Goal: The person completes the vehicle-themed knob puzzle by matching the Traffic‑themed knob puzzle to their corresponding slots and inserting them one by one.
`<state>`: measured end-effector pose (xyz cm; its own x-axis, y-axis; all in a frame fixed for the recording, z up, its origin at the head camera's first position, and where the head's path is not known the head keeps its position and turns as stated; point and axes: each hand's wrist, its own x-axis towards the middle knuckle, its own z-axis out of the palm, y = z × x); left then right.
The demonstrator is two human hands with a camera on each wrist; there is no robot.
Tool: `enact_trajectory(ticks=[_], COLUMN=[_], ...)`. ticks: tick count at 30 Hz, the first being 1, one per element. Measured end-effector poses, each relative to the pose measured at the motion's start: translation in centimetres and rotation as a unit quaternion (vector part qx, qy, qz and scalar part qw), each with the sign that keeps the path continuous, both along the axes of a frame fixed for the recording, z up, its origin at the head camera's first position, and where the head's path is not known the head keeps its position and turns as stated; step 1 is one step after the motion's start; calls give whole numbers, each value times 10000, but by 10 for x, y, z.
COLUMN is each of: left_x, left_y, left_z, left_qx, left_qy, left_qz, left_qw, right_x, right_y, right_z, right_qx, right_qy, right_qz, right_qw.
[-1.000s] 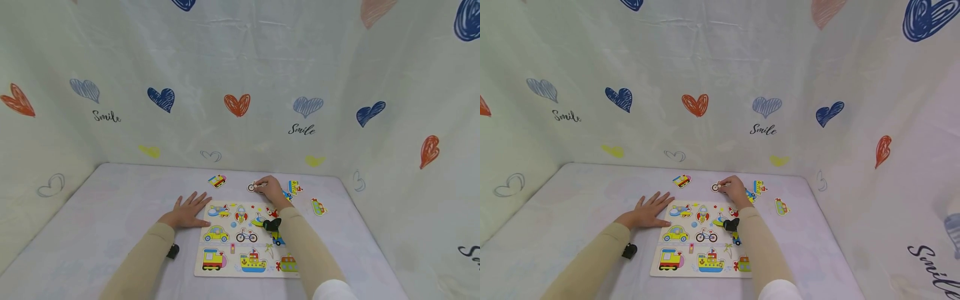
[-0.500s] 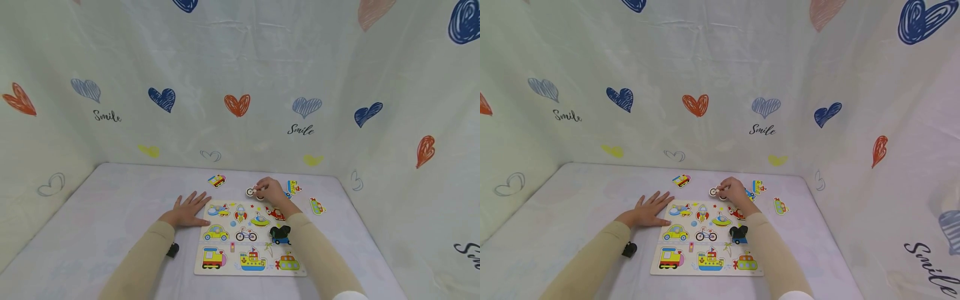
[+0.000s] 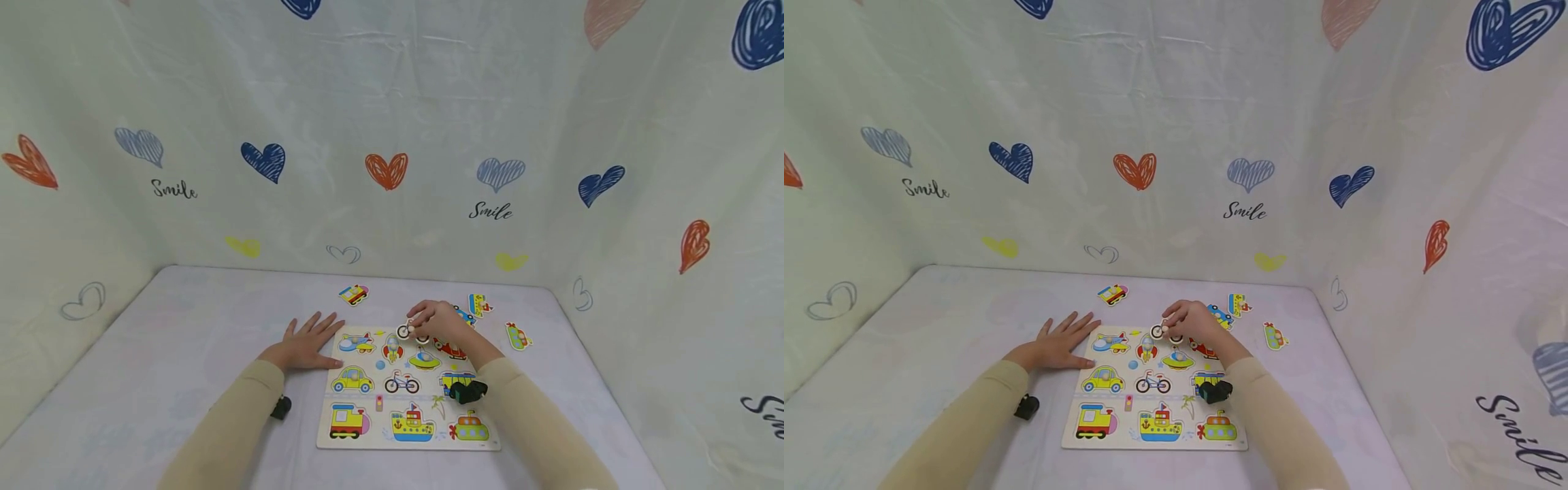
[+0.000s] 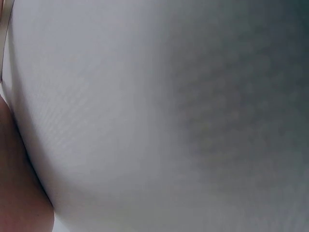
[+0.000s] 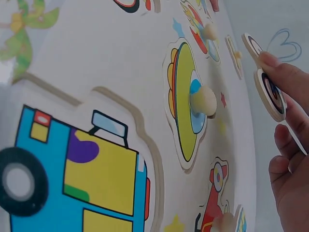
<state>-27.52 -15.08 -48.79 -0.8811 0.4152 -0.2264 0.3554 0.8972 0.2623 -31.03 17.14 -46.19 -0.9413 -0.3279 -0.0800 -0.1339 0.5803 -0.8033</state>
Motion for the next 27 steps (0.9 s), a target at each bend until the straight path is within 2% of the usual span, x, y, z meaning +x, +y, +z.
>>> enact_trajectory(ticks=[7,18,27], left_x=[1,0,0], left_y=[0,0,-1], left_z=[4,1,1], left_qx=[10,12,15], left_qy=[-43,-5,-6], left_qz=[28,-15,-21], left_qw=[10000,10000,10000], right_x=[16,32,42], right_y=[-3,-9,-14], right_z=[7,-8,-15], right_qx=[34,-35,281], right_qy=[77,-140,-39], right_qz=[455,1041,1684], right_qw=[9989,9945,9853])
